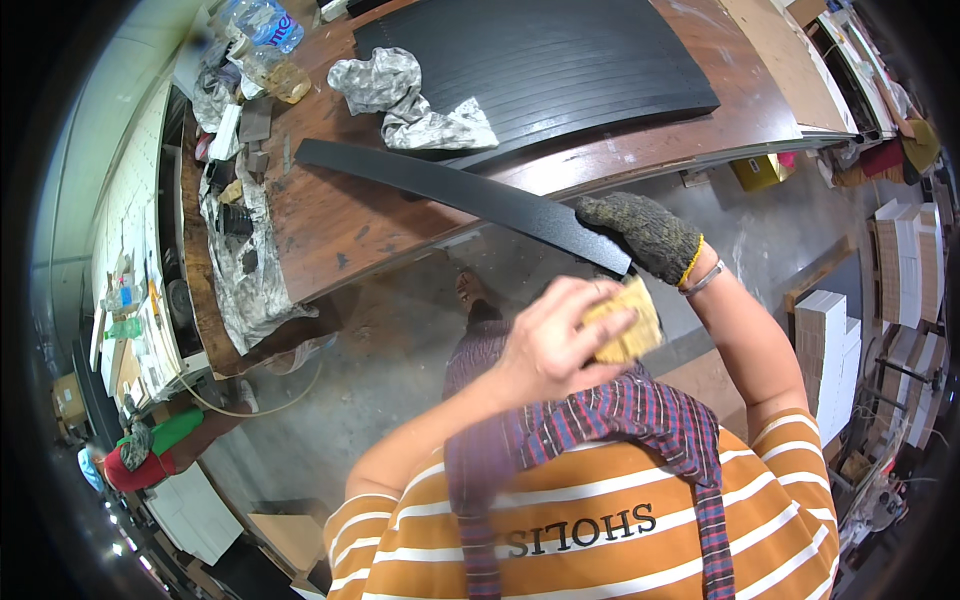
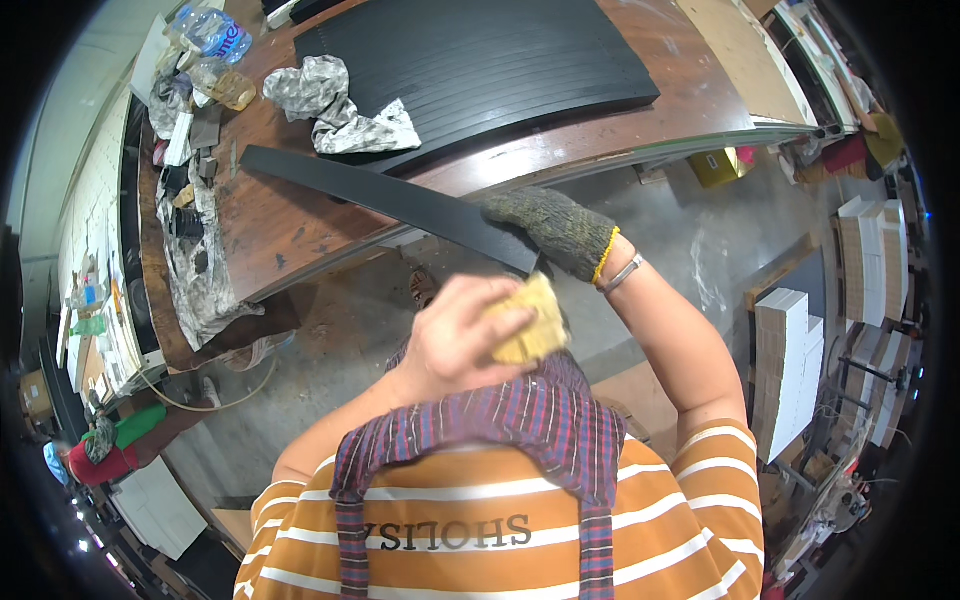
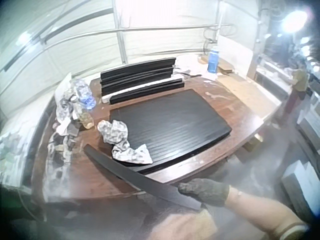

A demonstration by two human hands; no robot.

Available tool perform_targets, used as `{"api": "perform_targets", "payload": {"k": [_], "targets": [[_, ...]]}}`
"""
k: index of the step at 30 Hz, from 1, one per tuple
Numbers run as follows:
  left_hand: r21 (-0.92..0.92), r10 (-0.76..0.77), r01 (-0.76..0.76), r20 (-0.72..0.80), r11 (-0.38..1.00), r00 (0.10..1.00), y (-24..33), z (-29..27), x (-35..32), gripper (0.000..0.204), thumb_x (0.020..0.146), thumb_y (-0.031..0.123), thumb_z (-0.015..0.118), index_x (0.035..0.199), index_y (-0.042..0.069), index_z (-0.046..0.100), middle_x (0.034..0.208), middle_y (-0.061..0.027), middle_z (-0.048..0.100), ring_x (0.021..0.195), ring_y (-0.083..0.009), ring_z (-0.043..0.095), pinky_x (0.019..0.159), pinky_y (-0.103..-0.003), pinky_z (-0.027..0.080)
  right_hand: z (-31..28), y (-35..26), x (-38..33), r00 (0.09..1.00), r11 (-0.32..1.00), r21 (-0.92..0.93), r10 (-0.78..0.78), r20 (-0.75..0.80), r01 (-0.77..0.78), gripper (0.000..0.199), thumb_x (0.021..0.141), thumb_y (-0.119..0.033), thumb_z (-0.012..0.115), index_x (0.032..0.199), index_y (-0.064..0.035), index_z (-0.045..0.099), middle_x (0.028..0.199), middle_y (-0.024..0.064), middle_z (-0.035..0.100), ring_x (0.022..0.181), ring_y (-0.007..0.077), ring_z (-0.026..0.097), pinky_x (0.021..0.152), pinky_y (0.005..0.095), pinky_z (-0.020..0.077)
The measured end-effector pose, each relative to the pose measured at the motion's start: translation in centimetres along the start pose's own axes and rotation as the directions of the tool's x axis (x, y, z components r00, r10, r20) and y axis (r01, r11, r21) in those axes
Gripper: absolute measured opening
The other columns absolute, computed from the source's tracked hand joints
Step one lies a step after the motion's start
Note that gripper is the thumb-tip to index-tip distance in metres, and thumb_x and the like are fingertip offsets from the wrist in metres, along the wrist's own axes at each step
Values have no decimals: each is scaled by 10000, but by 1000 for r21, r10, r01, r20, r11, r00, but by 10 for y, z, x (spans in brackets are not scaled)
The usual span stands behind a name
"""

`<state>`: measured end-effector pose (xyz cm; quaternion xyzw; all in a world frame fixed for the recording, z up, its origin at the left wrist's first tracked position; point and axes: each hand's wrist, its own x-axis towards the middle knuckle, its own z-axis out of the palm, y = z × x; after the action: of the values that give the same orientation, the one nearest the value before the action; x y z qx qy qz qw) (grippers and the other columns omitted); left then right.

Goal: The person wipes a large black plastic sheet and several long black plastic strips with a cloth. They also use a yellow sponge to rub the strips. The person handles the strips one at a time, wiping both sides and edges.

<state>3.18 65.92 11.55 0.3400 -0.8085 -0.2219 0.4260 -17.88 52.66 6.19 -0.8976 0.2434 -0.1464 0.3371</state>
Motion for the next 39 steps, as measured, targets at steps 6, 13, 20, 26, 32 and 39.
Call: {"api": "perform_targets", "payload": {"k": [6,13,20,26,32,39], "targets": [[212,-236,263,-145,941,961,-29,-10,-32,583,617,156,884,1150,38,681,1156,-192,654,965,-365,649,827,-428,548,2,-2,-1,991,982,141,116,68,-124,406,933,-86,556,1336,-72,605,1312,143,652,1214,334,615,1055,426,480],[155,-548,763,-609,627,574,-152,-136,-80,446,814,190,820,1175,-33,682,1134,-172,686,1031,-282,678,925,-377,531,23,-7,-2,988,914,394,138,-75,-98,295,1020,-264,505,992,-17,665,782,128,628,648,228,576,602,337,454],[308,-348,884,-834,351,428,-220,-265,-223,416,840,240,784,1177,6,718,1113,-166,740,1021,-288,704,940,-357,515,33,-35,-10,841,540,702,517,158,-464,491,1044,-395,512,867,37,665,530,126,593,372,216,539,349,309,384],[528,-396,848,-769,50,503,-219,-294,-215,468,820,241,796,1222,27,688,1281,-176,657,1197,-337,599,1039,-442,462,14,-75,9,658,236,729,658,366,-642,462,1007,-398,567,833,16,681,526,104,593,363,177,510,367,290,369],[528,-262,432,-367,731,893,-236,-213,-48,541,794,303,798,1269,80,665,1354,-162,613,1292,-342,529,1111,-485,398,8,-84,10,633,275,651,656,411,-708,369,1004,-345,570,812,-48,675,556,47,606,490,99,531,482,285,432],[700,-441,374,-94,608,893,-280,-156,31,605,749,402,832,1274,154,663,1526,-155,439,1396,-400,407,1144,-521,378,28,-61,-19,990,990,121,90,-106,-77,382,806,-47,690,1183,-79,635,1102,181,681,983,399,658,853,465,538]]}}
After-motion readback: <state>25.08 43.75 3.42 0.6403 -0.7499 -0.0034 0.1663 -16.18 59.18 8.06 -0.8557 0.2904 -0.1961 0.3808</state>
